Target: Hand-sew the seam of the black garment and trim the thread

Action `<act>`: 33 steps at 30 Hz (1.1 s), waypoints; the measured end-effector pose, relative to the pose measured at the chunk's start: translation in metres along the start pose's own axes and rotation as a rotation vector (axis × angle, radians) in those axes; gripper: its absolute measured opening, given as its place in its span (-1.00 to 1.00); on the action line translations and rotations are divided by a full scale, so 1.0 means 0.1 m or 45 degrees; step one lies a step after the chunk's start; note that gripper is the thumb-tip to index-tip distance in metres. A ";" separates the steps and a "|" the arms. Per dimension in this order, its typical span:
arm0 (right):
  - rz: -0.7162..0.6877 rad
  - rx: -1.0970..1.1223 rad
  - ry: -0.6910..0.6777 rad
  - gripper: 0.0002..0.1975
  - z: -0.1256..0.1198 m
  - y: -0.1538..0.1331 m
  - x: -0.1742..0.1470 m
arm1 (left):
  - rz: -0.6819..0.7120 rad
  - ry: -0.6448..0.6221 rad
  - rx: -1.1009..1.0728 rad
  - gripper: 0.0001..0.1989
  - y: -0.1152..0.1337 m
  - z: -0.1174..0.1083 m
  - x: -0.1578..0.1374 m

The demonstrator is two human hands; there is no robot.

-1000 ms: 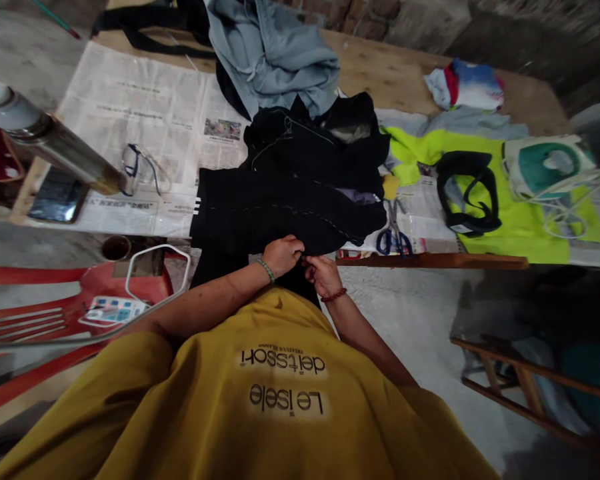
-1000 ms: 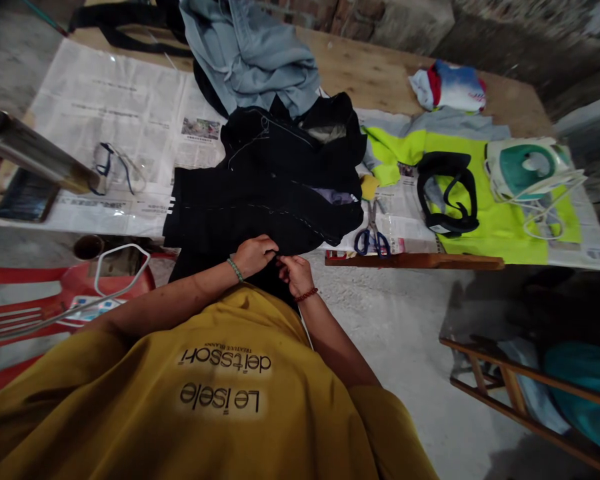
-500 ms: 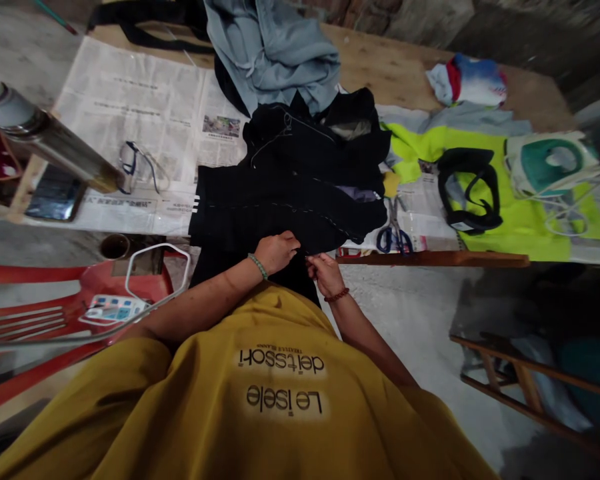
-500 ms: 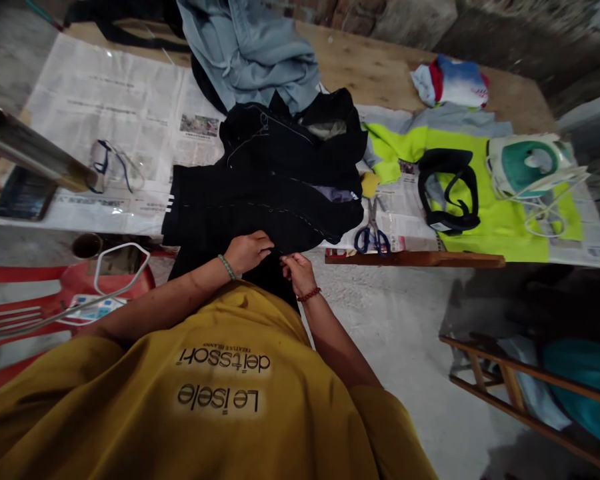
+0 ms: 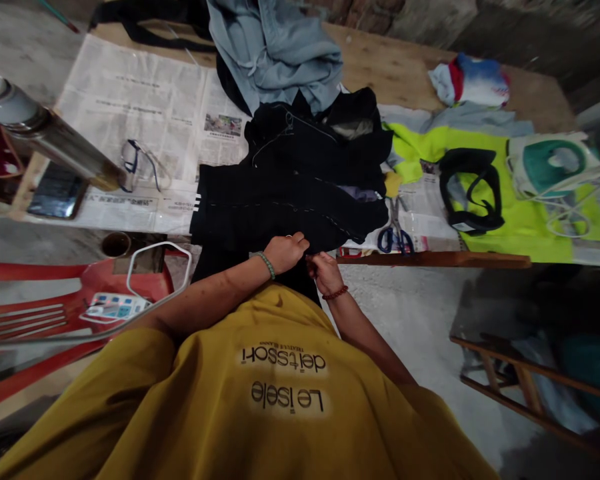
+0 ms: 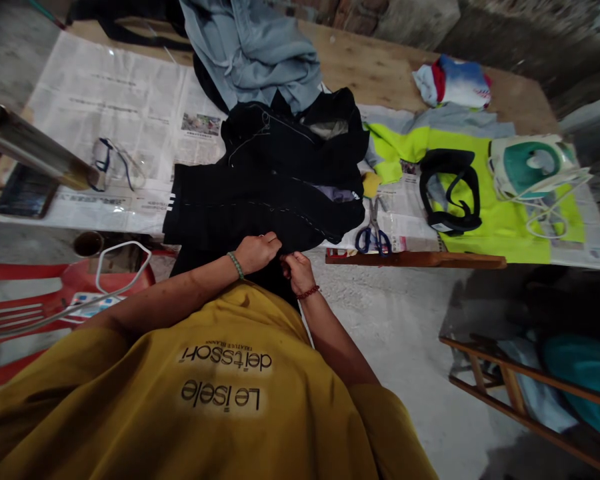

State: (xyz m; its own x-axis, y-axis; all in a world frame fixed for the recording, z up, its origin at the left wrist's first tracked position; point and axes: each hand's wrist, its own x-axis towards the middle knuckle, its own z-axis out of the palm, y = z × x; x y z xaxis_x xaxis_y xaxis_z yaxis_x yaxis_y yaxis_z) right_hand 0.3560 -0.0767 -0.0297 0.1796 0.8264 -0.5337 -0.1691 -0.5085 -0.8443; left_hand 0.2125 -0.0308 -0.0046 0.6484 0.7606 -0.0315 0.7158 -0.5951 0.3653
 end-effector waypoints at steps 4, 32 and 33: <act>-0.004 0.010 0.045 -0.73 0.01 -0.02 0.04 | 0.021 -0.014 0.070 -0.72 0.03 -0.01 0.02; -0.911 -0.780 0.034 -0.83 -0.09 -0.17 0.18 | -0.244 0.349 -0.624 -0.81 -0.21 -0.01 0.04; -0.891 -0.760 0.039 -0.82 -0.09 -0.17 0.22 | -0.290 0.415 -0.637 -0.82 -0.19 -0.04 0.01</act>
State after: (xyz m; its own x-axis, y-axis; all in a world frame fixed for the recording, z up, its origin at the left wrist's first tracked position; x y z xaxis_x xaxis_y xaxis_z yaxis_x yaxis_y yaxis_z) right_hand 0.3713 -0.0524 -0.0275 0.0797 0.9903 0.1142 0.5149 0.0572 -0.8553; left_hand 0.1986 -0.0172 -0.0082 0.3256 0.9406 0.0964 0.5676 -0.2760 0.7757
